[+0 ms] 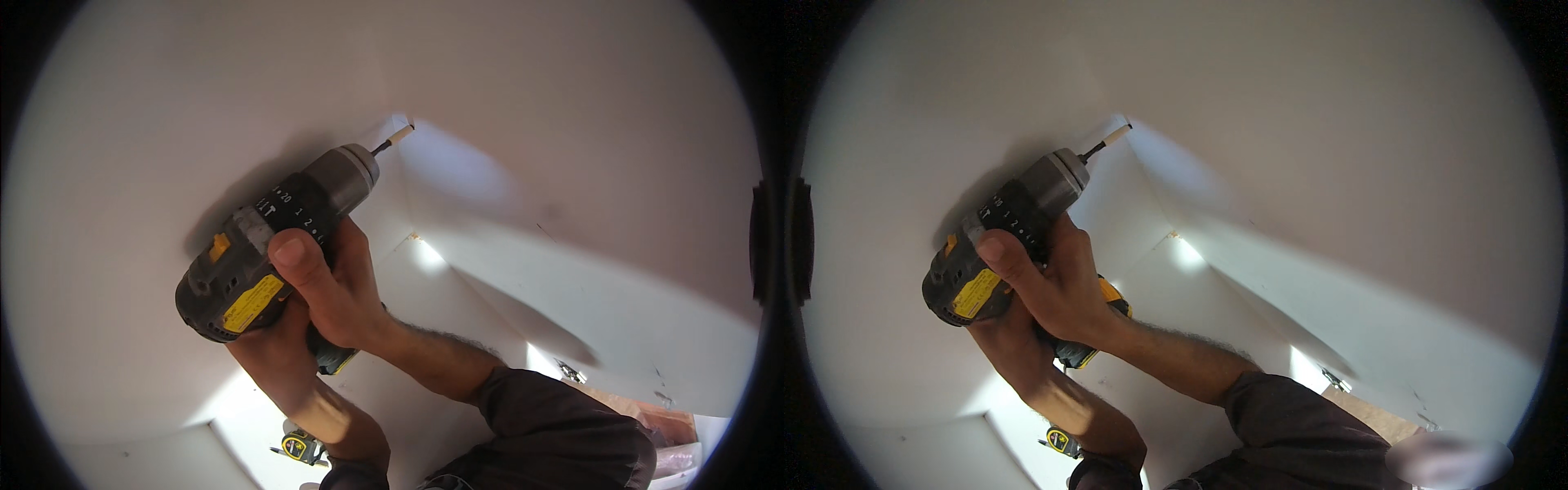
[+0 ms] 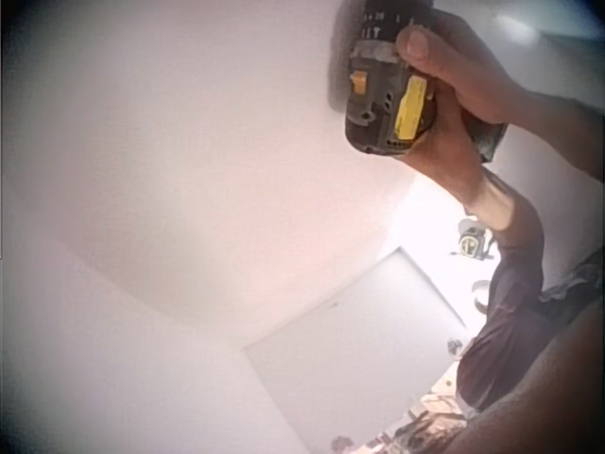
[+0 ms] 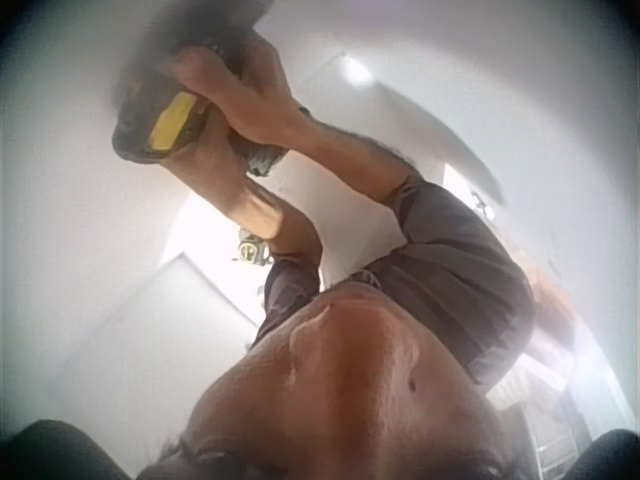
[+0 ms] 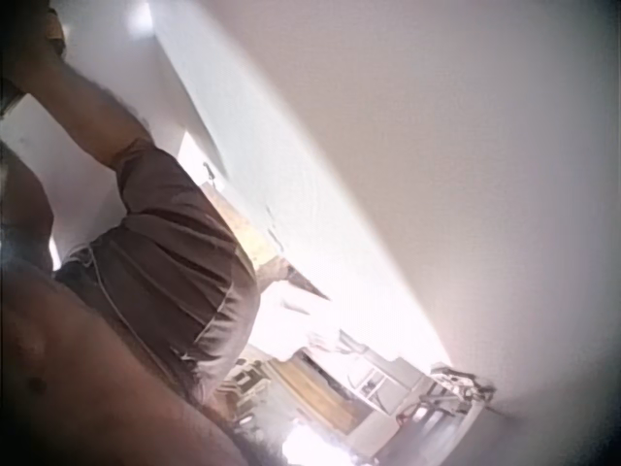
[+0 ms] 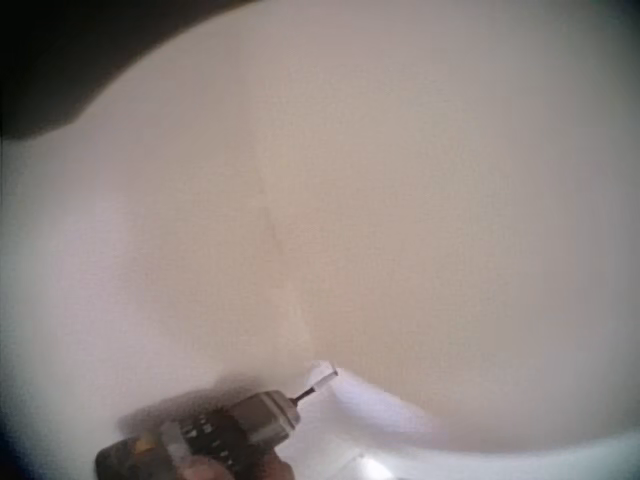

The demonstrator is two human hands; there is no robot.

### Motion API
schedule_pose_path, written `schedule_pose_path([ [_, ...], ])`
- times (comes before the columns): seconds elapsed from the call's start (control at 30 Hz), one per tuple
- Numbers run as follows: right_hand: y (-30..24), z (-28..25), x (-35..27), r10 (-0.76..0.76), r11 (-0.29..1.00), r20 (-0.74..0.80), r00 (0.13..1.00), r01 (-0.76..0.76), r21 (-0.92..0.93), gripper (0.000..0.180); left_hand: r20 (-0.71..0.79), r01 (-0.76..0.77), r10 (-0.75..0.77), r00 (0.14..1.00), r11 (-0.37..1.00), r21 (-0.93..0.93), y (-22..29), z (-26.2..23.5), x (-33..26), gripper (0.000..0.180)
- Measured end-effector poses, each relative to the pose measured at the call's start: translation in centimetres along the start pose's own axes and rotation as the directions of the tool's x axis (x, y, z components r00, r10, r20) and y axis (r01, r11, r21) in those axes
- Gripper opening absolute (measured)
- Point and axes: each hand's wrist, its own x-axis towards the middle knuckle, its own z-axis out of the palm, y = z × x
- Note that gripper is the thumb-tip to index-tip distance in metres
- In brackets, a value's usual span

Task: The person measures a wall with a tape measure, then uses a power drill to create holes. They insert wall anchors into the holes and secure them with a screwdriver.

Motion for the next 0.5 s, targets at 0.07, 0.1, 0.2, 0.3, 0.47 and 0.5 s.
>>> schedule_pose_path([
  [0.07,-0.13,-0.14,0.17,0.020,1.000,0.015,1.000,-0.021,0.011,0.050,0.004,-0.005,0.005,1.000,1.000,-0.011,-0.07,0.10,0.17,0.049],
  [0.1,-0.19,-0.22,0.18,0.032,0.999,0.022,0.999,-0.033,0.015,0.050,0.006,-0.006,0.006,1.000,1.000,-0.015,-0.10,0.11,0.19,0.050],
  [0.2,-0.36,-0.51,0.45,0.064,0.998,0.050,0.997,-0.063,-0.017,0.050,-0.004,0.002,-0.002,1.000,0.999,-0.051,0.24,0.16,0.37,0.047],
  [0.3,-0.25,-0.46,0.70,0.050,0.999,0.081,0.995,-0.050,0.004,0.050,-0.006,0.017,-0.017,1.000,0.998,-0.068,0.78,0.23,0.49,0.048],
  [0.47,-0.73,-0.78,0.67,0.113,0.992,0.156,0.981,-0.120,0.032,0.048,0.040,-0.025,0.029,0.999,0.994,-0.106,0.55,-0.32,0.90,0.049],
  [0.5,-0.96,-0.93,0.71,0.142,0.988,0.191,0.971,-0.151,0.033,0.047,0.047,-0.033,0.038,0.998,0.993,-0.112,0.62,-0.34,0.92,0.050],
])
